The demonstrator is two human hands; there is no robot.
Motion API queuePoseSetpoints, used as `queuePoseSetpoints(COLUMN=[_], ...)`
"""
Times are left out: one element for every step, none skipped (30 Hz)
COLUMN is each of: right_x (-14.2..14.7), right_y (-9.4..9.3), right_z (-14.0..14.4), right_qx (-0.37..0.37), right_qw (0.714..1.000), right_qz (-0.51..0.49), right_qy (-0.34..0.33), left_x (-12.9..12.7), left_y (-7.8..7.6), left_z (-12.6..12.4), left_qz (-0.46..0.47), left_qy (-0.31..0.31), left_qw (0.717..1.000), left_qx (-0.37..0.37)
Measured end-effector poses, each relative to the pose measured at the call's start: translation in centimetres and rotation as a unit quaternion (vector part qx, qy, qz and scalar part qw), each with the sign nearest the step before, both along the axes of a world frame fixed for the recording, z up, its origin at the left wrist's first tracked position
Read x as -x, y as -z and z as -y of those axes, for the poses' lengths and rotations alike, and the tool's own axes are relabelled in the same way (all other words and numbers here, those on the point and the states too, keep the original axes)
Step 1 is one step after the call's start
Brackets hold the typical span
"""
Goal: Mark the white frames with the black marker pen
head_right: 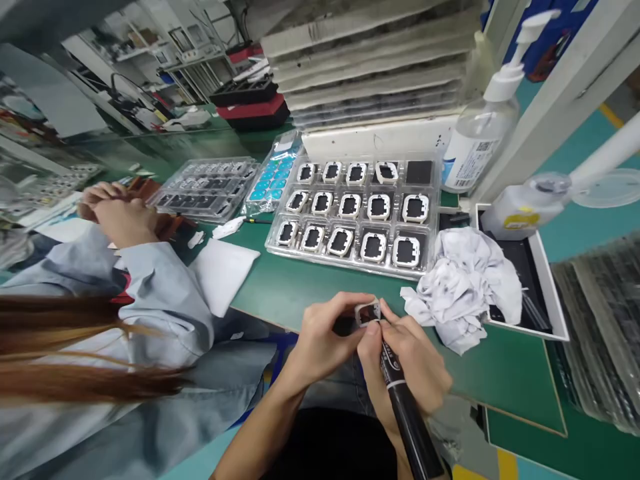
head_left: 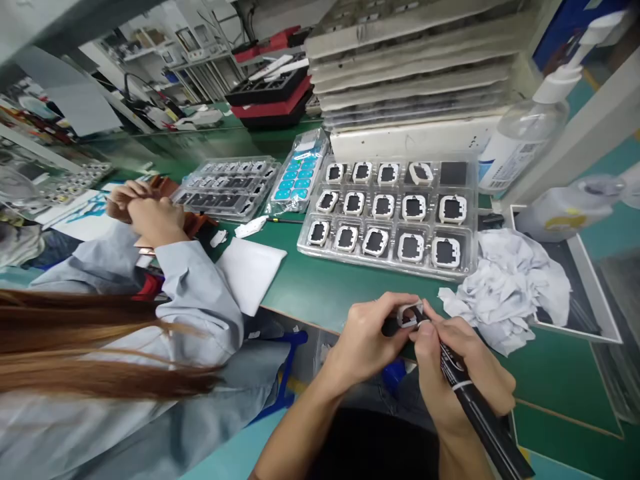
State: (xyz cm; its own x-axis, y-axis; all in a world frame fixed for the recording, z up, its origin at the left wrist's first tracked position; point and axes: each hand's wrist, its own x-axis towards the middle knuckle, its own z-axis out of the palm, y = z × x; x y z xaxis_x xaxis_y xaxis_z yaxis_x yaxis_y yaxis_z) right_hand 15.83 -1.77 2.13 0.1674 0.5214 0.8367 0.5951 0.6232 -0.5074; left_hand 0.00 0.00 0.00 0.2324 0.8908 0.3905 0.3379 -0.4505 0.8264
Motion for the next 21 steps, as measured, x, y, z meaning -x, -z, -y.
queuePoseSetpoints(right_x=[0.0, 0.1, 0.2, 0.3, 0.3, 0.4, 0.5, 0.5, 0.5, 0.5, 0.5, 0.5, 0.5, 0.5, 0.5, 0.5, 0.5, 0.5, 0.6, 0.6, 0.6], right_y=[0.0, 0.0, 0.1, 0.2, 0.3, 0.4, 0.5, 0.6, 0.6, 0.6, 0.6, 0.6, 0.5, 0.5, 0.6, 0.6, 0.7, 0.7, 0.8, 0.8, 0.9], right_z=[0.1, 0.1, 0.2, 0.2, 0.2, 0.2, 0.2, 0.2, 0.2, 0.2, 0.2, 0.2, 0.3, 0.4, 0.4, 0.5, 0.6, 0.7, 0.8, 0.9, 1.0], right_qx=[0.005, 0.012, 0.018, 0.021, 0.021, 0.022, 0.023, 0.025, 0.03, 0.035, 0.038, 0.038, 0.038, 0.036, 0.035, 0.037, 0.043, 0.05, 0.056, 0.06, 0.062], right_qw=[1.0, 1.0, 1.0, 1.0, 1.0, 1.0, 1.0, 0.999, 0.999, 0.999, 0.999, 0.999, 0.999, 0.999, 0.999, 0.999, 0.999, 0.998, 0.997, 0.996, 0.995], right_qz=[0.003, 0.003, -0.002, -0.008, -0.013, -0.017, -0.02, -0.021, -0.021, -0.021, -0.021, -0.022, -0.021, -0.02, -0.02, -0.024, -0.031, -0.041, -0.052, -0.063, -0.073], right_qy=[-0.001, -0.002, -0.005, -0.004, -0.002, -0.001, -0.002, -0.005, -0.01, -0.014, -0.016, -0.014, -0.012, -0.01, -0.01, -0.011, -0.012, -0.014, -0.015, -0.016, -0.017], left_x=[0.0, 0.1, 0.1, 0.1, 0.2, 0.2, 0.2, 0.2, 0.2, 0.2, 0.2, 0.2, 0.1, 0.1, 0.1, 0.0, 0.0, -0.1, -0.1, -0.1, 0.0], left_y=[-0.2, -0.4, -0.6, -0.8, -1.0, -1.0, -1.1, -1.1, -1.1, -1.0, -1.0, -1.0, -1.0, -0.9, -1.0, -1.0, -1.0, -1.1, -1.2, -1.3, -1.4], left_z=[0.0, 0.1, 0.1, 0.1, 0.1, 0.1, 0.0, 0.0, 0.0, 0.0, 0.0, 0.1, 0.1, 0.1, 0.2, 0.1, 0.1, 0.1, 0.0, -0.1, -0.2], left_qz=[0.0, 0.0, 0.002, 0.005, 0.01, 0.016, 0.021, 0.026, 0.028, 0.028, 0.027, 0.025, 0.024, 0.025, 0.028, 0.034, 0.042, 0.051, 0.061, 0.072, 0.082], left_qy=[0.0, -0.002, -0.006, -0.009, -0.01, -0.008, -0.006, -0.003, -0.002, -0.001, -0.002, -0.004, -0.005, -0.006, -0.005, -0.001, 0.004, 0.01, 0.016, 0.022, 0.028], left_qw=[1.0, 1.0, 1.0, 1.0, 1.0, 1.0, 1.0, 1.0, 1.0, 1.0, 1.0, 1.0, 1.0, 1.0, 0.999, 0.999, 0.999, 0.998, 0.997, 0.995, 0.993], left_qx=[0.004, 0.008, 0.011, 0.014, 0.016, 0.015, 0.013, 0.011, 0.01, 0.01, 0.012, 0.013, 0.015, 0.016, 0.017, 0.02, 0.026, 0.035, 0.047, 0.061, 0.076])
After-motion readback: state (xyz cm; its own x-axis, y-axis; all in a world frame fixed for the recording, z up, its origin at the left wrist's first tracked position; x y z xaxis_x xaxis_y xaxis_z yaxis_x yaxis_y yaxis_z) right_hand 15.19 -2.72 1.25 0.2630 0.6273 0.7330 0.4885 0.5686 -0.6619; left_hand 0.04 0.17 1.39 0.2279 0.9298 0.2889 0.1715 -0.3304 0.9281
